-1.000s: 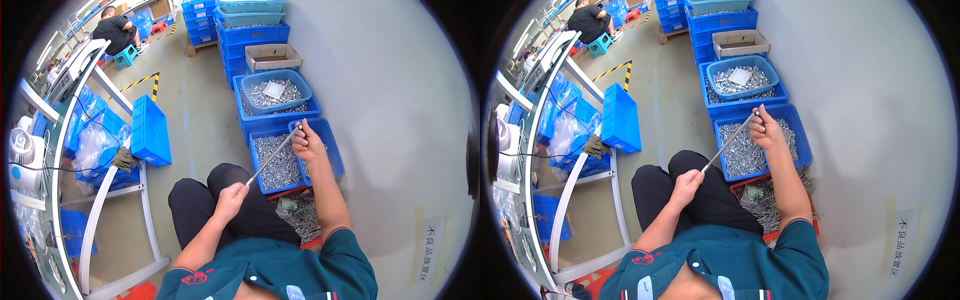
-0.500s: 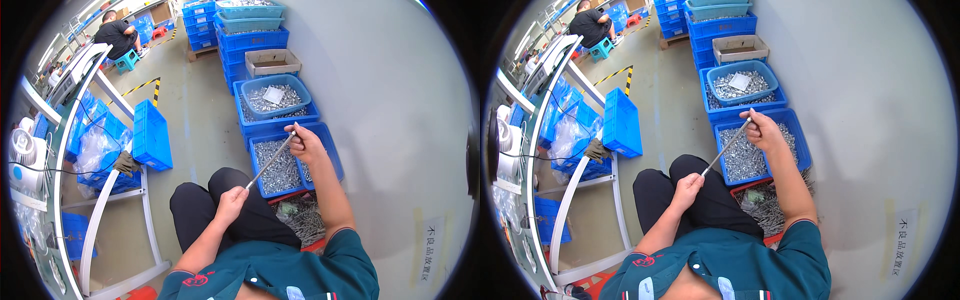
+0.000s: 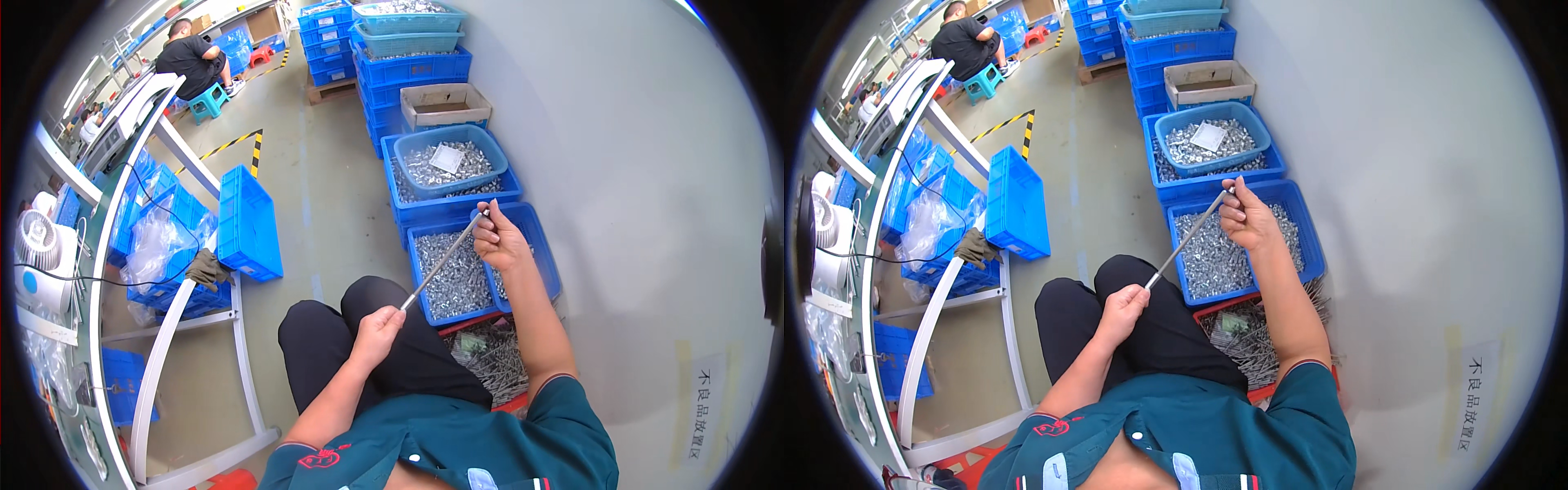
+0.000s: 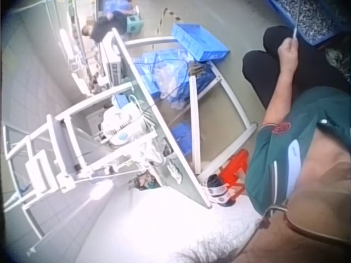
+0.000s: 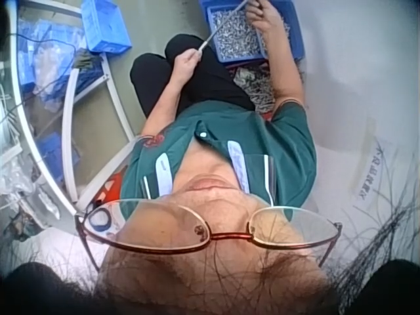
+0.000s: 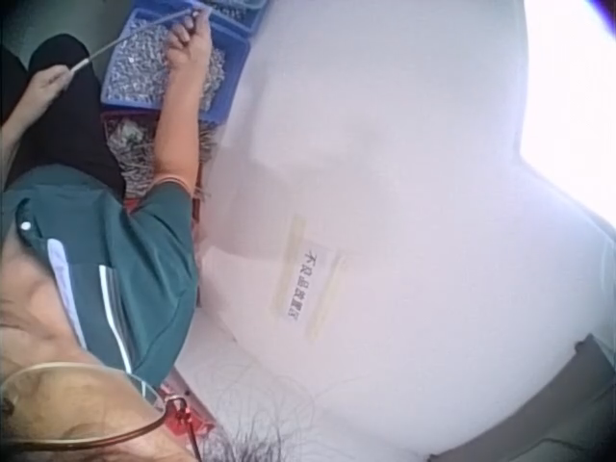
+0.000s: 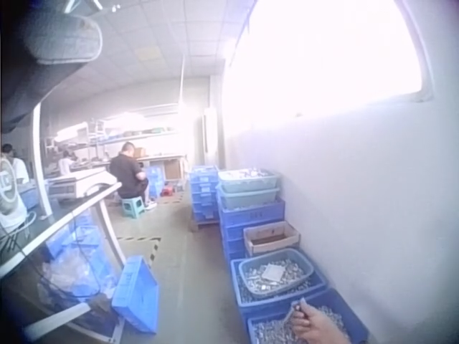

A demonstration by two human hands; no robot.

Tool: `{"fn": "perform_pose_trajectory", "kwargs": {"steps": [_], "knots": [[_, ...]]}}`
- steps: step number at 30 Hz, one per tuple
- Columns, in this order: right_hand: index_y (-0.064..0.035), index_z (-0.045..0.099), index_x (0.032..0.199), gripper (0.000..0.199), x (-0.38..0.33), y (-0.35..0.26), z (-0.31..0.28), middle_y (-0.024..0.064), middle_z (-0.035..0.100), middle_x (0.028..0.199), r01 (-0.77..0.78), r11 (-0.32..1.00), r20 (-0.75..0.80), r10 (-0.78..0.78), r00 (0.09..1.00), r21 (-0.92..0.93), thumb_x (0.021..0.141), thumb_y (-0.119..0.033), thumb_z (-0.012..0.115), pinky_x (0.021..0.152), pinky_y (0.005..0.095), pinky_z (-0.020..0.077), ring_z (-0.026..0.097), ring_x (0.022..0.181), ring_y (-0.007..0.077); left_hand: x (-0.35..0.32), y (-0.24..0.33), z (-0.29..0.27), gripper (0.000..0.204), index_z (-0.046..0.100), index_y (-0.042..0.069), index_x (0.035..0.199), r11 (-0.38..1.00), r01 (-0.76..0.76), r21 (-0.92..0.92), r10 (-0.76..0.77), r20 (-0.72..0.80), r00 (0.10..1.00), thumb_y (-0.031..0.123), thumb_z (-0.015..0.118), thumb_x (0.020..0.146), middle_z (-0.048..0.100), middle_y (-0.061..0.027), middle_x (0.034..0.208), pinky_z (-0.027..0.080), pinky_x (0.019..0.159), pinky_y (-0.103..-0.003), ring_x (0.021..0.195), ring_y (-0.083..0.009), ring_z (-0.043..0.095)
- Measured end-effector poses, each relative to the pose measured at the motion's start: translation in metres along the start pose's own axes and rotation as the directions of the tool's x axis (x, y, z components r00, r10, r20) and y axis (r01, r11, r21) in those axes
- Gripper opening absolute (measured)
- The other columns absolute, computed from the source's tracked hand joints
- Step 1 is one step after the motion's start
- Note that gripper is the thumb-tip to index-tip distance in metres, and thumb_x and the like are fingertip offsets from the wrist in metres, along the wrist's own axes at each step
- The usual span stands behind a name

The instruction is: Assembling small metal components by sliding them onto a metal rod.

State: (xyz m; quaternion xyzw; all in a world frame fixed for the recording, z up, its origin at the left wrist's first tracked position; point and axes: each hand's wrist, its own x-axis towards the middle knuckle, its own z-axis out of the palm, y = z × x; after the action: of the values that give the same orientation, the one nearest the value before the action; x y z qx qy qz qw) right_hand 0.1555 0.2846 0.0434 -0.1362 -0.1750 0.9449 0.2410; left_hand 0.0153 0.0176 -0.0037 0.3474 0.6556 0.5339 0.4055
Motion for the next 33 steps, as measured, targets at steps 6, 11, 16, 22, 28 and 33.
{"fn": "perform_pose_trajectory", "kwargs": {"steps": [6,11,16,22,28,33], "knots": [[-0.0074,0.060,0.087,0.024,0.000,0.004,0.013,-0.0032,0.042,0.060,-0.053,0.999,-0.091,0.053,0.994,0.003,0.091,-0.031,0.053,0.036,0.0177,0.0253,0.034,0.044,0.0045,0.000,0.000,0.001,0.025,0.055,-0.001,0.075,0.999,-0.036,0.028,0.036,-0.009,0.999,0.019,0.054,0.089,0.049,-0.0019,0.061,0.039,0.056,-0.025,0.059,-0.0075,0.044],[-0.0043,0.059,0.083,0.019,0.001,-0.003,0.011,-0.0033,0.042,0.058,-0.130,0.991,-0.048,0.129,0.991,-0.018,0.089,-0.022,0.055,0.037,0.0169,0.0255,0.034,0.044,0.0035,-0.001,-0.002,0.000,0.025,0.055,-0.001,0.075,0.998,-0.044,0.039,0.044,-0.005,0.999,0.019,0.054,0.089,0.049,-0.0020,0.060,0.039,0.055,-0.025,0.058,-0.0078,0.044],[-0.0036,0.058,0.082,0.019,-0.003,-0.003,0.024,-0.0044,0.039,0.058,-0.023,0.966,-0.095,-0.002,0.996,-0.258,0.089,-0.021,0.053,0.038,0.0175,0.0261,0.032,0.043,0.0038,-0.002,0.002,0.002,0.022,0.054,0.003,0.072,0.994,-0.090,0.059,0.092,-0.026,0.995,0.016,0.052,0.090,0.044,0.0047,0.061,0.031,0.050,-0.020,0.056,-0.0031,0.037],[-0.0035,0.060,0.094,0.036,-0.004,0.017,0.012,-0.0039,0.033,0.056,-0.070,0.992,0.087,0.079,0.993,-0.103,0.094,-0.035,0.043,0.038,0.0183,0.0230,0.028,0.043,0.0049,0.001,-0.002,0.002,0.025,0.054,-0.001,0.074,0.999,-0.028,0.019,0.029,-0.026,0.999,0.019,0.054,0.089,0.048,-0.0014,0.060,0.038,0.054,-0.025,0.058,-0.0073,0.043],[0.0018,0.051,0.109,0.022,-0.019,0.034,-0.006,0.0081,0.054,0.090,-0.140,0.960,-0.175,0.099,0.980,-0.243,0.087,-0.002,0.049,0.052,0.0209,0.0433,0.053,0.070,0.0139,0.003,-0.005,0.002,0.026,0.051,0.006,0.069,0.997,-0.049,-0.058,0.047,-0.035,0.998,0.019,0.051,0.091,0.040,0.0062,0.057,0.026,0.045,-0.020,0.050,-0.0019,0.034],[0.0029,0.050,0.106,0.019,-0.009,0.035,-0.044,0.0129,0.058,0.094,-0.063,0.992,-0.284,0.031,0.958,-0.105,0.087,0.002,0.048,0.062,0.0220,0.0544,0.061,0.078,0.0169,0.001,0.003,0.000,0.025,0.054,0.000,0.072,1.000,-0.001,-0.019,0.001,-0.014,1.000,0.018,0.054,0.089,0.046,0.0000,0.060,0.036,0.054,-0.024,0.058,-0.0061,0.041]]}}
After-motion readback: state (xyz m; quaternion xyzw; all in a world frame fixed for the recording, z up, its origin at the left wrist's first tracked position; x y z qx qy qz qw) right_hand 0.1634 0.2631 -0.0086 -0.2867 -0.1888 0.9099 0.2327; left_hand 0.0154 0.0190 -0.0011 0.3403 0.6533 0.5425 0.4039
